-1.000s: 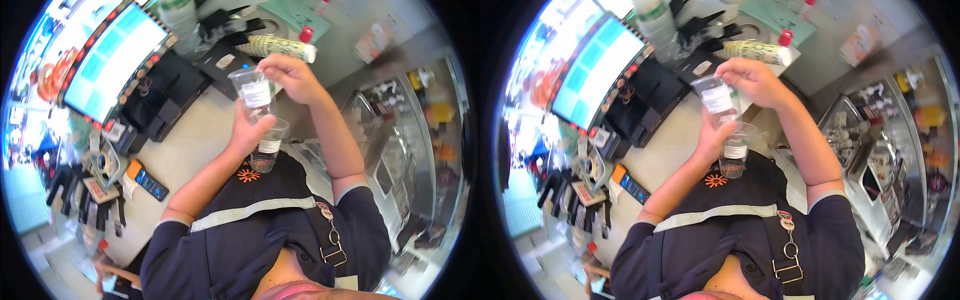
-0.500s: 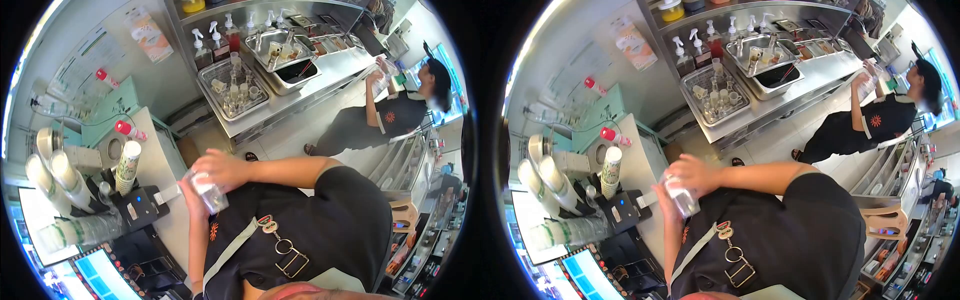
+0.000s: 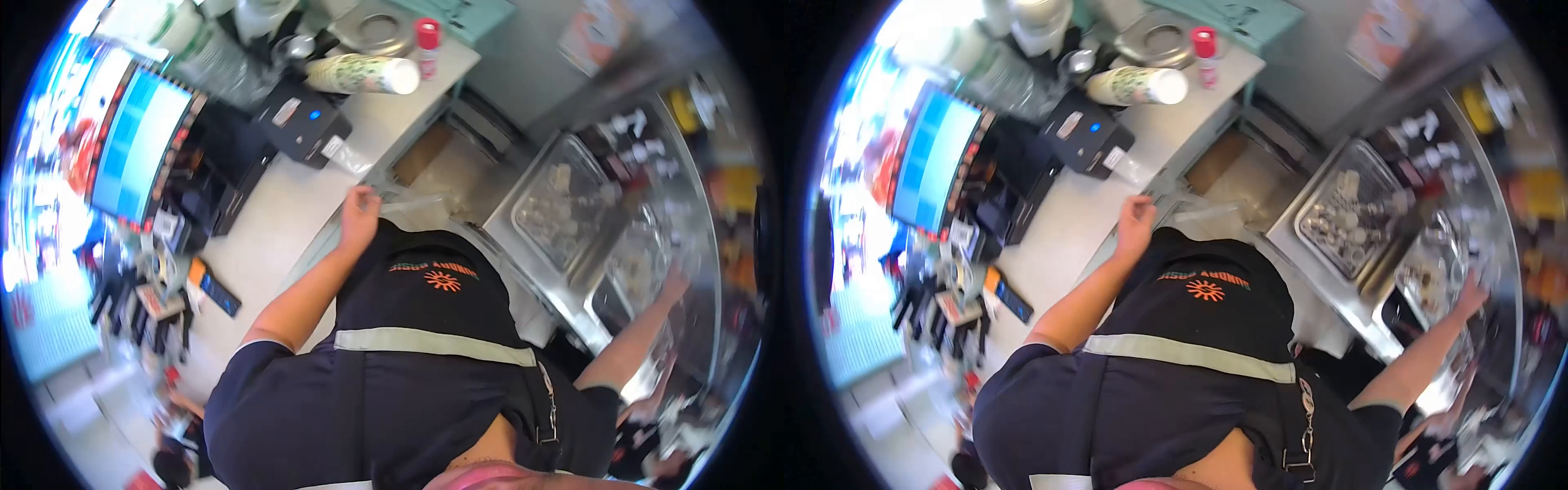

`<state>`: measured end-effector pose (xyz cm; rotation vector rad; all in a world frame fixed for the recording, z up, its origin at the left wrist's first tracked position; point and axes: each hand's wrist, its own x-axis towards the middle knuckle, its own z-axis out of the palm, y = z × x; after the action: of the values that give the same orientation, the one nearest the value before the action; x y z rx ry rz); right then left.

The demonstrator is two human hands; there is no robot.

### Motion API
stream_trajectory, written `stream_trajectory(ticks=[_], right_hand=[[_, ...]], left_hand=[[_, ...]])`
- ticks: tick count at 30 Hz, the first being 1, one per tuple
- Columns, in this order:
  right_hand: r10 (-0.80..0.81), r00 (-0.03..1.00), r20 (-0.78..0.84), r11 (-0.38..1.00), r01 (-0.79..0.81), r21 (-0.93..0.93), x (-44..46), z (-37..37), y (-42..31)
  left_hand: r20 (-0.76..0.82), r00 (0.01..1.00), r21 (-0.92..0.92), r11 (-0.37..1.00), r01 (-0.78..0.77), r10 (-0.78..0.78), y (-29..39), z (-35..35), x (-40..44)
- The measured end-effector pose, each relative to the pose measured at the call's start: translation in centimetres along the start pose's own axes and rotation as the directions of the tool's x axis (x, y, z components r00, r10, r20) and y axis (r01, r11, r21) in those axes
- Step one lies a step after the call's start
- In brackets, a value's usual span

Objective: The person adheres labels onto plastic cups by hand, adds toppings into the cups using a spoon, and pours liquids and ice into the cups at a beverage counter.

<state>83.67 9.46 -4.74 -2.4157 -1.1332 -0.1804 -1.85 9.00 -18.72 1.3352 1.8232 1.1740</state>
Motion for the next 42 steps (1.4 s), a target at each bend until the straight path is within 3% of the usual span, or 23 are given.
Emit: stream_trajectory(ticks=[1, 2, 4, 6, 8, 9, 10, 11, 13, 14, 15, 16, 17, 18, 19, 22, 24, 25, 26, 28, 32, 36, 42], right_hand=[[-0.164, 0.986, 0.003, 0.986, 0.164, -0.009, 0.2, 0.7, -1.0], [-0.310, 0.951, 0.000, 0.951, 0.310, -0.011, 0.4, 2.2, 0.0], [-0.081, 0.982, 0.169, 0.982, 0.049, 0.185, 1.0, 5.4, 3.7], [0.247, 0.960, 0.134, 0.921, -0.189, -0.341, -1.0, 3.7, -0.2], [0.368, 0.886, -0.282, 0.829, -0.450, -0.333, -5.4, -1.7, -11.4], [0.139, 0.846, -0.515, 0.957, -0.248, -0.148, -5.8, -1.8, -12.7], [-0.023, 0.679, -0.734, 1.000, 0.020, -0.013, -6.0, -1.3, -13.2], [-0.020, 0.758, -0.651, 0.843, 0.363, 0.396, -5.6, 1.2, -15.2], [-0.329, 0.917, -0.224, 0.681, 0.395, 0.616, -14.0, 3.2, -32.4], [-0.458, 0.884, 0.089, 0.652, 0.266, 0.710, -18.9, 4.0, -40.5], [-0.702, 0.582, 0.410, 0.612, 0.200, 0.765, -22.3, 4.0, -46.3], [-0.840, 0.301, 0.452, 0.475, 0.002, 0.880, -25.1, 9.4, -48.0], [-0.917, 0.140, 0.373, 0.380, 0.029, 0.924, -28.3, 13.7, -50.4], [-0.879, 0.032, 0.475, 0.475, -0.017, 0.880, -31.0, 15.1, -53.9], [-0.873, -0.041, 0.485, 0.486, -0.133, 0.864, -34.0, 18.7, -56.5], [-0.882, -0.041, 0.470, 0.470, -0.177, 0.865, -39.9, 25.8, -62.9], [-0.784, -0.124, 0.608, 0.616, -0.269, 0.740, -41.6, 28.3, -65.7], [-0.653, -0.262, 0.711, 0.756, -0.285, 0.589, -41.5, 28.0, -66.3], [-0.658, -0.260, 0.707, 0.752, -0.280, 0.597, -41.8, 28.4, -66.5], [-0.672, -0.414, 0.613, 0.732, -0.246, 0.636, -42.6, 29.8, -66.1], [-0.788, -0.252, 0.562, 0.615, -0.372, 0.696, -44.0, 28.1, -67.1], [-0.817, -0.161, 0.554, 0.568, -0.062, 0.820, -44.2, 30.2, -66.9], [-0.848, -0.094, 0.522, 0.512, 0.117, 0.851, -43.8, 30.6, -65.3]], left_hand=[[-0.139, 0.958, -0.118, 0.965, 0.234, -0.249, 0.5, -1.1, 0.6], [-0.293, 0.923, -0.136, 0.966, 0.218, -0.249, 0.0, -1.6, 1.2], [-0.452, 0.854, -0.159, 0.965, 0.207, -0.258, -1.0, -2.4, 2.6], [-0.507, 0.856, 0.297, 0.953, 0.061, 0.103, -0.7, -3.6, 3.2], [-0.509, 0.832, 0.476, 0.877, 0.060, 0.220, 2.3, -5.0, 3.8], [-0.477, 0.810, 0.640, 0.767, 0.055, 0.340, 3.7, -5.8, 4.2], [-0.495, 0.803, 0.638, 0.766, 0.075, 0.334, 4.2, -6.7, 4.8], [-0.449, 0.813, 0.674, 0.738, 0.036, 0.371, 4.4, -7.6, 5.3], [-0.390, 0.834, 0.701, 0.713, -0.007, 0.391, 4.2, -8.7, 6.3], [-0.394, 0.833, 0.700, 0.714, -0.002, 0.388, 4.1, -9.0, 6.7], [-0.375, 0.840, 0.680, 0.732, -0.039, 0.393, 4.1, -9.2, 7.2], [-0.356, 0.845, 0.658, 0.749, -0.075, 0.398, 4.1, -9.4, 7.6], [-0.363, 0.844, 0.657, 0.751, -0.070, 0.396, 3.8, -9.6, 7.9], [-0.323, 0.864, 0.645, 0.758, -0.097, 0.385, 3.4, -9.8, 8.2], [-0.279, 0.883, 0.634, 0.763, -0.125, 0.377, 3.0, -10.1, 8.8], [-0.242, 0.894, 0.577, 0.797, -0.180, 0.377, 2.7, -10.4, 9.8], [-0.197, 0.920, 0.590, 0.790, -0.166, 0.340, 3.2, -10.1, 10.1], [-0.125, 0.936, 0.618, 0.764, -0.186, 0.329, 3.4, -10.0, 10.2], [-0.057, 0.946, 0.645, 0.735, -0.209, 0.319, 3.6, -9.9, 10.4], [-0.019, 0.954, 0.667, 0.715, -0.210, 0.298, 3.8, -9.8, 11.0], [0.047, 0.942, 0.724, 0.638, -0.261, 0.332, 2.1, -9.1, 12.5], [0.124, 0.941, 0.771, 0.567, -0.291, 0.314, 2.7, -9.1, 13.8], [0.191, 0.927, 0.772, 0.534, -0.344, 0.322, 3.2, -9.6, 13.9]])
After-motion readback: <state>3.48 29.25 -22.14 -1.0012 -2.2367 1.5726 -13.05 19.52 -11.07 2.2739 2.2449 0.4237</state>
